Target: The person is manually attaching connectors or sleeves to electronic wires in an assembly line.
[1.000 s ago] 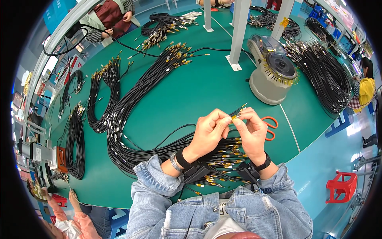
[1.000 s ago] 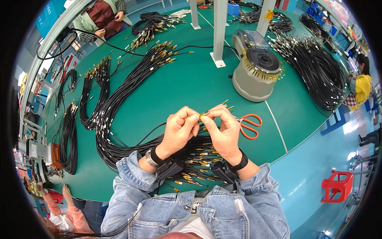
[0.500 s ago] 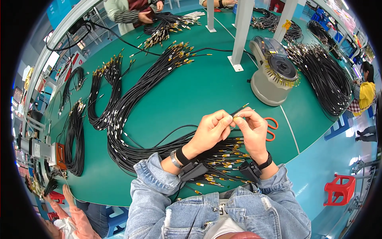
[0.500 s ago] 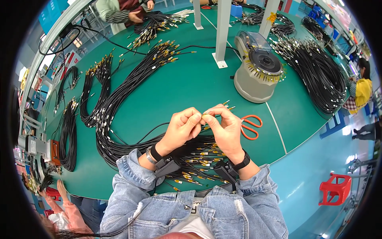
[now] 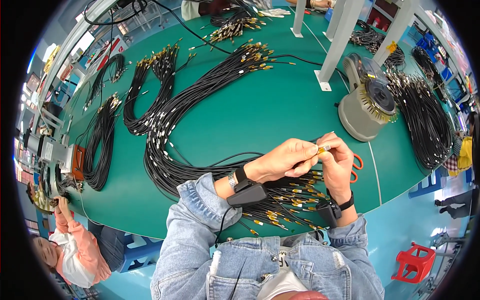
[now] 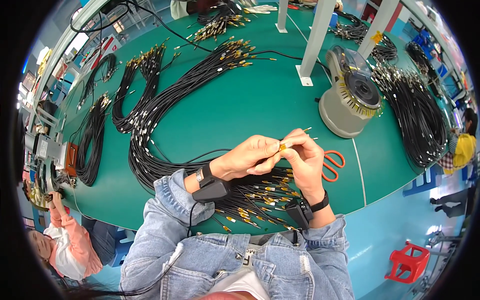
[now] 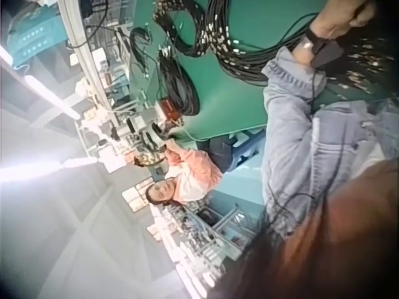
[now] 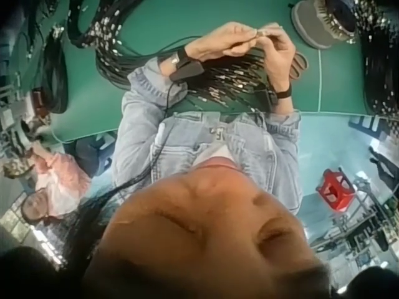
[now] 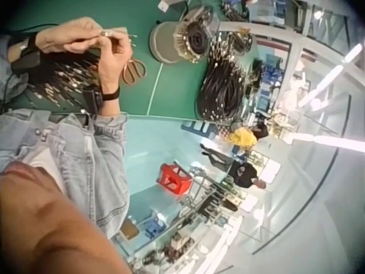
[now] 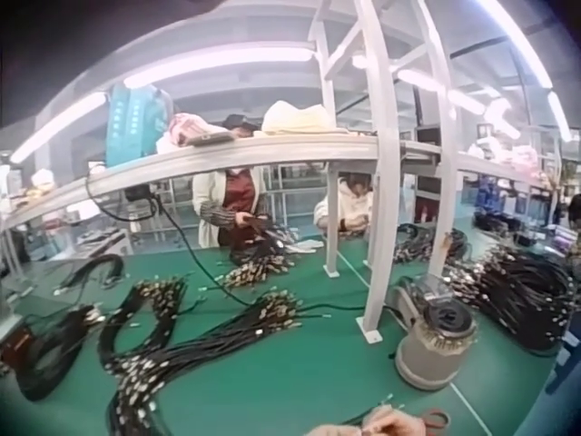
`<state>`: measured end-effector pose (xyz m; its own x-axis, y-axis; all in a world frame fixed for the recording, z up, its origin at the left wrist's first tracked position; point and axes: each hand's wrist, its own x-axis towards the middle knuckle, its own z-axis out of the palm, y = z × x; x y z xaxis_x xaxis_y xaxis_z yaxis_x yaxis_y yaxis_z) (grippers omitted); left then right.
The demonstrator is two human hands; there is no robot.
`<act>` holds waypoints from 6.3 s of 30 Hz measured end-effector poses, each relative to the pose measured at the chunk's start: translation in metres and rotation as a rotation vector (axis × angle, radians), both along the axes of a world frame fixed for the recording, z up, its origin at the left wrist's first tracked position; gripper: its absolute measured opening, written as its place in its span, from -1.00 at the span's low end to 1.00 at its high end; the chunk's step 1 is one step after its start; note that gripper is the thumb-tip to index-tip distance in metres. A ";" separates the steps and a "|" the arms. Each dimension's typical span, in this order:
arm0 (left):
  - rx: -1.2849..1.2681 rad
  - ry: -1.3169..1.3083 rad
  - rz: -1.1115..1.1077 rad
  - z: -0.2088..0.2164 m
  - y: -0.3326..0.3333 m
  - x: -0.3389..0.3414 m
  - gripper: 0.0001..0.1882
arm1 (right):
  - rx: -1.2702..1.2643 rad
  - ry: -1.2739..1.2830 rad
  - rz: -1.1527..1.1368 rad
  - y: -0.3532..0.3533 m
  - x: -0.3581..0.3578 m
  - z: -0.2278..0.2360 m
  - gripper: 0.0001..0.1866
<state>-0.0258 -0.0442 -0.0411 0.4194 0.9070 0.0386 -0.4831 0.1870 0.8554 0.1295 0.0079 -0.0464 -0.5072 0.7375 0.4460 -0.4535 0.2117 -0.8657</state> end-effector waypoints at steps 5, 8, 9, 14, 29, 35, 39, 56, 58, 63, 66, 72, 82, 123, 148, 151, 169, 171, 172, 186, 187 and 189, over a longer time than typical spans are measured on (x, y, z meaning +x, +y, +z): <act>-0.071 -0.097 -0.078 -0.001 0.002 0.000 -0.60 | -0.139 0.042 0.074 0.006 -0.002 -0.009 -0.83; -0.146 -0.142 -0.096 -0.004 0.001 0.000 -0.61 | -0.226 0.114 0.168 0.010 -0.005 -0.016 -0.83; -0.145 -0.142 -0.105 -0.004 0.001 -0.001 -0.61 | -0.230 0.122 0.184 0.010 -0.005 -0.017 -0.85; -0.137 -0.155 -0.099 -0.001 0.002 -0.001 -0.61 | -0.354 0.106 0.199 0.013 -0.002 -0.016 -0.88; 0.007 -0.095 0.211 -0.009 0.019 -0.008 -0.78 | -0.519 0.233 -0.003 0.046 0.018 -0.009 -0.71; 0.034 0.072 0.467 -0.021 0.032 -0.023 -0.80 | -0.491 0.177 -0.084 0.046 0.065 0.000 -0.73; 0.024 0.079 0.523 -0.019 0.034 -0.024 -0.79 | -0.434 0.065 -0.143 0.031 0.110 0.001 -0.76; 0.137 0.343 0.528 -0.011 0.075 -0.021 -0.77 | -0.389 -0.127 -0.157 0.006 0.137 0.002 -0.81; 0.137 0.477 0.614 -0.018 0.080 -0.024 -0.74 | -0.387 -0.169 -0.144 0.007 0.134 0.003 -0.83; 0.322 1.000 0.645 -0.034 0.071 -0.029 -0.67 | -0.368 -0.264 -0.155 0.010 0.131 0.002 -0.82; 0.439 1.212 0.506 -0.036 0.046 -0.031 -0.67 | -0.376 -0.289 -0.176 0.009 0.132 0.002 -0.82; 0.439 1.532 0.231 -0.028 0.010 -0.038 -0.67 | -0.356 -0.365 -0.167 0.007 0.130 -0.001 -0.80; 0.402 1.570 0.305 -0.031 0.009 -0.049 -0.66 | -0.317 -0.435 -0.153 -0.003 0.119 -0.002 -0.79; 0.243 2.031 0.884 0.000 -0.153 -0.201 -0.43 | 0.951 -0.881 0.427 -0.100 0.028 -0.001 -0.45; -0.386 1.112 1.070 -0.027 -0.213 -0.234 -0.26 | 1.299 -0.929 0.148 -0.005 -0.042 0.000 -0.78; -0.326 1.059 1.118 -0.036 -0.226 -0.245 -0.37 | 1.158 -0.896 0.259 -0.036 -0.051 0.013 -0.77; -0.322 1.100 1.177 -0.045 -0.226 -0.239 -0.55 | 1.394 -0.773 0.455 -0.054 -0.084 -0.012 -0.76; -0.347 1.066 1.151 -0.043 -0.225 -0.236 -0.59 | 1.354 -0.771 0.458 -0.052 -0.083 -0.014 -0.77; -0.347 1.065 1.146 -0.044 -0.226 -0.238 -0.59 | 1.350 -0.775 0.457 -0.053 -0.082 -0.014 -0.77; -0.419 0.822 1.244 -0.047 -0.244 -0.213 -0.55 | 1.090 -0.822 0.381 -0.069 -0.081 -0.015 -0.68; -0.427 0.793 1.250 -0.046 -0.247 -0.207 -0.56 | 1.088 -0.832 0.364 -0.070 -0.082 -0.015 -0.68; -0.435 0.718 1.254 -0.046 -0.249 -0.195 -0.55 | 1.105 -0.862 0.386 -0.071 -0.085 -0.018 -0.68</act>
